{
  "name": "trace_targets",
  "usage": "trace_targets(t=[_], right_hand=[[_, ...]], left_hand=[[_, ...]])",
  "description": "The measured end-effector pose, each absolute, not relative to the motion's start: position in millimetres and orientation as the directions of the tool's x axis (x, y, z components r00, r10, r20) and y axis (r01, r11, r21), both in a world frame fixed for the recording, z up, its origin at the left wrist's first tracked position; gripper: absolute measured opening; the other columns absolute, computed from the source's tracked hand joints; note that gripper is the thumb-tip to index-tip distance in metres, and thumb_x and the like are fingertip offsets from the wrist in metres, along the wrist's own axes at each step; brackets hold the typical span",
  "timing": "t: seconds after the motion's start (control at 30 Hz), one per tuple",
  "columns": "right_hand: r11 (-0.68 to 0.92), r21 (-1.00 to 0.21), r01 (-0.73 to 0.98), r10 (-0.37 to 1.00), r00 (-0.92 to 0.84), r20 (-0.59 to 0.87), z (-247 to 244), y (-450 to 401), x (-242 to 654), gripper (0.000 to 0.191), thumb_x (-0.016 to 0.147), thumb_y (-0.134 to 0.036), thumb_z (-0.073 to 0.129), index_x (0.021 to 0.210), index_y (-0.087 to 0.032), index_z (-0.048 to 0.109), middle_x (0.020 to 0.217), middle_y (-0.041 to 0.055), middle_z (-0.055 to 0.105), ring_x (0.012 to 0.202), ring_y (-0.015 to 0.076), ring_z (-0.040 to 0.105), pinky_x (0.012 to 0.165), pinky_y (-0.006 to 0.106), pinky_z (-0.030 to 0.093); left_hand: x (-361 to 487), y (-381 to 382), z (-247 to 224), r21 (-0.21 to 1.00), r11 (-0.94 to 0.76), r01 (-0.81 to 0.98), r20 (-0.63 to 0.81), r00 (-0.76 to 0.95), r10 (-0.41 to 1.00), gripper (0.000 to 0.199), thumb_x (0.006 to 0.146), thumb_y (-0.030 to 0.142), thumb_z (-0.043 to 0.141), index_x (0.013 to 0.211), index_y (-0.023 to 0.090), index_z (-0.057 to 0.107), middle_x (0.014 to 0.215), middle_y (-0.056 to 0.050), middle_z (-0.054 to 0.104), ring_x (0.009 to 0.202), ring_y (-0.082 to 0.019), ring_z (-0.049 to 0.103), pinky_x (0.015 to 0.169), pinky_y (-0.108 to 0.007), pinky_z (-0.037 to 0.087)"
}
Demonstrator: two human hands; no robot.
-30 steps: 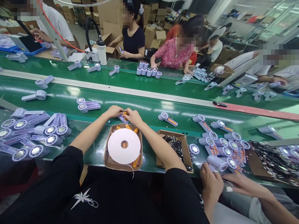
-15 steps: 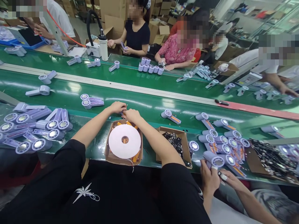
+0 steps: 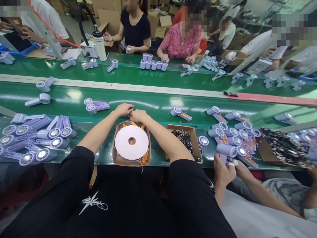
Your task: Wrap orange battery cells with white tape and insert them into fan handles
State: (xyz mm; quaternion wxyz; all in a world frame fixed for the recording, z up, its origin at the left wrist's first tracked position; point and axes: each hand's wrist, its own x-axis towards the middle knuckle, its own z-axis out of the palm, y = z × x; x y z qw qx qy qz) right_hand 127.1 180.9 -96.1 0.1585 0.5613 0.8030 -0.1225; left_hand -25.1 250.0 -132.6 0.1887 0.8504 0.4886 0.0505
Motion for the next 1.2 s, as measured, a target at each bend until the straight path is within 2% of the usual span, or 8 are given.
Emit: trace_targets(t=[0.2, 0.37, 0.47, 0.63, 0.8, 0.93, 1.03, 1.2], right_hand=[[0.340, -0.049, 0.939, 0.864, -0.332, -0.379, -102, 185, 128, 0.048, 0.109, -0.048, 0.054, 0.145, -0.024, 0.075, 0.145, 0.0192, 0.076, 0.130, 0.0357, 0.074, 0.105, 0.042, 0.058], [0.314, -0.077, 0.946, 0.906, -0.323, -0.273, -92, 184, 155, 0.041, 0.107, -0.040, 0.060, 0.143, -0.028, 0.078, 0.141, 0.0122, 0.079, 0.130, 0.0288, 0.074, 0.106, 0.032, 0.055], [0.216, -0.070, 0.974, 0.955, -0.226, -0.191, -87, 183, 183, 0.045, 0.112, -0.037, 0.052, 0.149, -0.025, 0.074, 0.144, 0.0148, 0.077, 0.131, 0.0289, 0.073, 0.108, 0.034, 0.054], [0.098, -0.085, 0.992, 0.981, -0.110, -0.161, -92, 176, 208, 0.048, 0.115, -0.030, 0.042, 0.155, -0.018, 0.067, 0.153, 0.0189, 0.071, 0.137, 0.0298, 0.068, 0.115, 0.039, 0.052], [0.069, -0.112, 0.991, 0.983, -0.086, -0.160, -70, 147, 212, 0.046, 0.114, -0.037, 0.049, 0.152, -0.018, 0.068, 0.158, 0.0208, 0.065, 0.140, 0.0355, 0.064, 0.117, 0.045, 0.050], [0.058, -0.505, 0.861, 0.997, -0.078, -0.018, -50, 69, 209, 0.071, 0.117, -0.062, 0.028, 0.118, -0.013, 0.080, 0.114, 0.0167, 0.082, 0.102, 0.0287, 0.077, 0.095, 0.039, 0.058], [0.025, -0.859, 0.512, 0.956, -0.265, -0.130, -58, 0, 183, 0.071, 0.107, -0.076, 0.046, 0.103, -0.014, 0.080, 0.083, 0.0079, 0.080, 0.068, 0.0194, 0.073, 0.069, 0.031, 0.057], [-0.188, -0.980, 0.062, 0.785, -0.590, -0.188, -90, -60, 112, 0.061, 0.094, -0.077, 0.067, 0.086, -0.017, 0.076, 0.063, 0.0005, 0.070, 0.050, 0.0120, 0.060, 0.053, 0.024, 0.049]], left_hand=[[-12, 239, -118, 0.376, -0.430, 0.821, -0.064, 0.486, 0.871, 0.019, 0.098, 0.027, 0.064, 0.107, 0.025, 0.080, 0.117, -0.011, 0.081, 0.115, -0.030, 0.070, 0.100, -0.037, 0.053], [-33, 185, -92, 0.403, -0.454, 0.795, 0.116, 0.447, 0.887, 0.033, 0.106, 0.030, 0.056, 0.133, 0.020, 0.073, 0.140, -0.016, 0.074, 0.138, -0.031, 0.060, 0.120, -0.043, 0.047], [-67, 119, -86, 0.438, -0.645, 0.626, 0.200, 0.632, 0.749, 0.038, 0.106, 0.041, 0.062, 0.139, 0.025, 0.071, 0.145, -0.012, 0.072, 0.140, -0.028, 0.062, 0.124, -0.045, 0.046], [-99, 38, -88, 0.349, -0.816, 0.461, -0.022, 0.874, 0.485, 0.088, 0.074, 0.061, 0.095, 0.152, 0.035, 0.064, 0.166, -0.011, 0.058, 0.162, -0.045, 0.039, 0.136, -0.068, 0.024], [-107, 28, -79, 0.232, -0.857, 0.460, -0.057, 0.886, 0.460, 0.078, 0.071, 0.032, 0.092, 0.145, 0.036, 0.068, 0.167, -0.010, 0.057, 0.164, -0.046, 0.037, 0.131, -0.068, 0.034], [-139, 17, -81, 0.165, -0.849, 0.502, 0.271, 0.804, 0.529, 0.069, 0.079, 0.027, 0.082, 0.146, 0.029, 0.065, 0.155, -0.014, 0.066, 0.155, -0.042, 0.048, 0.123, -0.058, 0.047], [-154, 4, -91, 0.151, -0.761, 0.631, 0.545, 0.589, 0.597, 0.067, 0.083, 0.036, 0.085, 0.145, 0.026, 0.062, 0.139, -0.015, 0.073, 0.148, -0.043, 0.049, 0.121, -0.059, 0.046], [-152, -3, -110, 0.158, -0.671, 0.724, 0.666, 0.424, 0.614, 0.070, 0.080, 0.049, 0.090, 0.140, 0.030, 0.059, 0.133, -0.013, 0.074, 0.131, -0.041, 0.054, 0.116, -0.059, 0.045]])
